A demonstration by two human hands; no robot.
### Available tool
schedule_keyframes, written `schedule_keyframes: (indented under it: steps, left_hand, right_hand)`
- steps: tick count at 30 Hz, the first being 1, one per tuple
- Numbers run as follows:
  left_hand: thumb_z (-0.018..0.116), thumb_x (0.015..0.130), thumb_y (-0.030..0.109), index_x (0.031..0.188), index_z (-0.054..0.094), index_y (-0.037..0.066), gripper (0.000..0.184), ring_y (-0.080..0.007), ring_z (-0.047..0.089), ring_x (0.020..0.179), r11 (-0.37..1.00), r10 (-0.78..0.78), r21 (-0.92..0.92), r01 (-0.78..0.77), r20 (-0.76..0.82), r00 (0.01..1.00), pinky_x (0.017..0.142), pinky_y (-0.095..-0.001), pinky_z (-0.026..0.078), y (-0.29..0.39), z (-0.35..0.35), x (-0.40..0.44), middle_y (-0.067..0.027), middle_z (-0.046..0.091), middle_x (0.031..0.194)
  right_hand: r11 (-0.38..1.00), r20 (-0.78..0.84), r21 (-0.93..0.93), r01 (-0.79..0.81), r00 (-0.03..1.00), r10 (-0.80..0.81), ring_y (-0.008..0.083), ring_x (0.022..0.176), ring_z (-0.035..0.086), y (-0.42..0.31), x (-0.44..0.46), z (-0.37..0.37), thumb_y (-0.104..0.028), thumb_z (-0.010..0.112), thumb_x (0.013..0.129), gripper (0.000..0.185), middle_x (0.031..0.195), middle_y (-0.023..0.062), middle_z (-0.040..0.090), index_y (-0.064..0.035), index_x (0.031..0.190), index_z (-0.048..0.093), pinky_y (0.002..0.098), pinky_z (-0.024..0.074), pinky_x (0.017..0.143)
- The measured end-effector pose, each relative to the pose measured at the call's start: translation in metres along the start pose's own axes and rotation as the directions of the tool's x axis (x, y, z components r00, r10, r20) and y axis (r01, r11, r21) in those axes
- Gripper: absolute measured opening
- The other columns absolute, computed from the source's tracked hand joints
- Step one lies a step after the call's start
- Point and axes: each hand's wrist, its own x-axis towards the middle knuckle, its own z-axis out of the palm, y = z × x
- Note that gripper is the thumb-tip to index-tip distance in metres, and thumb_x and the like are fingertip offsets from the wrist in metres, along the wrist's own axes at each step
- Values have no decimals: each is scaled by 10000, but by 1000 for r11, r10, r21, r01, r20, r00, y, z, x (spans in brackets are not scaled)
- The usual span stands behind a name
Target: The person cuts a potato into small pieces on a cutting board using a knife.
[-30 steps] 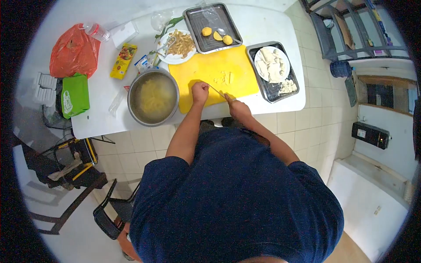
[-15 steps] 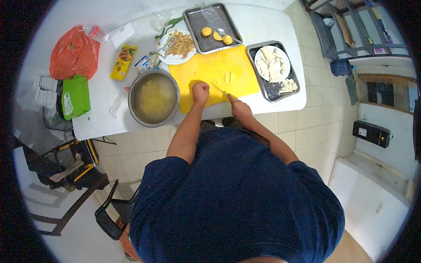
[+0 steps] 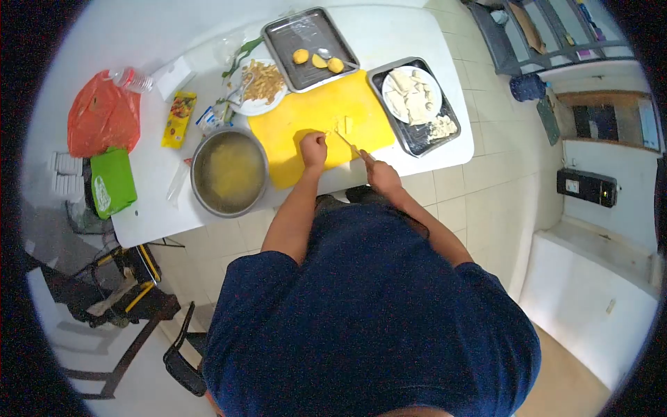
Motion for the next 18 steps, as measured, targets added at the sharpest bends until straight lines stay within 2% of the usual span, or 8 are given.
schedule_keyframes:
  steps: [2,3,6,9,12,15,18]
  left_hand:
    - [584,704,-21,693,642,2,63,-351,613,641,998,-3,70,-5,108,994,608,-366,500,10,7,9,-162,627,662]
    - [558,706,-32,705,626,-4,73,-373,582,653,999,-2,-48,5,46,999,650,-388,497,17,12,10,-164,607,671]
    - [564,699,-34,754,637,8,101,-363,567,768,993,121,-17,-121,17,992,751,-404,481,31,13,24,-164,603,773]
    - [567,692,-49,800,644,24,151,-354,539,896,970,235,32,-242,151,960,835,-410,449,47,14,33,-163,595,897]
    - [585,657,-42,832,646,36,201,-336,541,976,954,228,130,-269,265,937,886,-410,430,50,15,43,-154,606,934]
    - [596,642,-49,840,642,43,222,-334,538,971,920,274,43,-390,642,716,886,-409,433,33,15,58,-143,595,931]
    - [599,619,-86,812,657,53,245,-344,529,957,873,399,-30,-486,616,679,877,-400,436,30,15,63,-136,590,919]
  right_hand:
    - [999,-74,51,-8,997,12,409,713,623,8,-6,-2,-192,433,912,459,803,237,635,-194,1371,429,507,496,645]
    - [998,-79,56,-36,996,40,407,711,623,12,-8,-7,-190,435,912,457,794,235,635,-193,1369,432,506,495,644]
    - [994,-91,84,-74,993,82,404,704,623,17,-12,-12,-187,441,911,456,777,231,635,-191,1367,437,505,493,639]
    - [992,-102,99,-74,991,84,403,707,628,26,-14,-12,-183,437,908,470,794,230,639,-197,1378,419,506,500,635]
    - [989,-75,110,-96,992,104,403,718,638,32,-14,-14,-178,420,905,491,829,226,649,-212,1394,391,516,515,635]
    - [985,-91,138,-107,989,120,406,704,636,35,-18,-16,-181,419,909,480,814,233,647,-204,1388,401,523,511,624]
    - [980,-119,170,-101,985,122,410,689,633,39,-19,-17,-179,416,913,472,798,238,644,-190,1384,407,528,507,618]
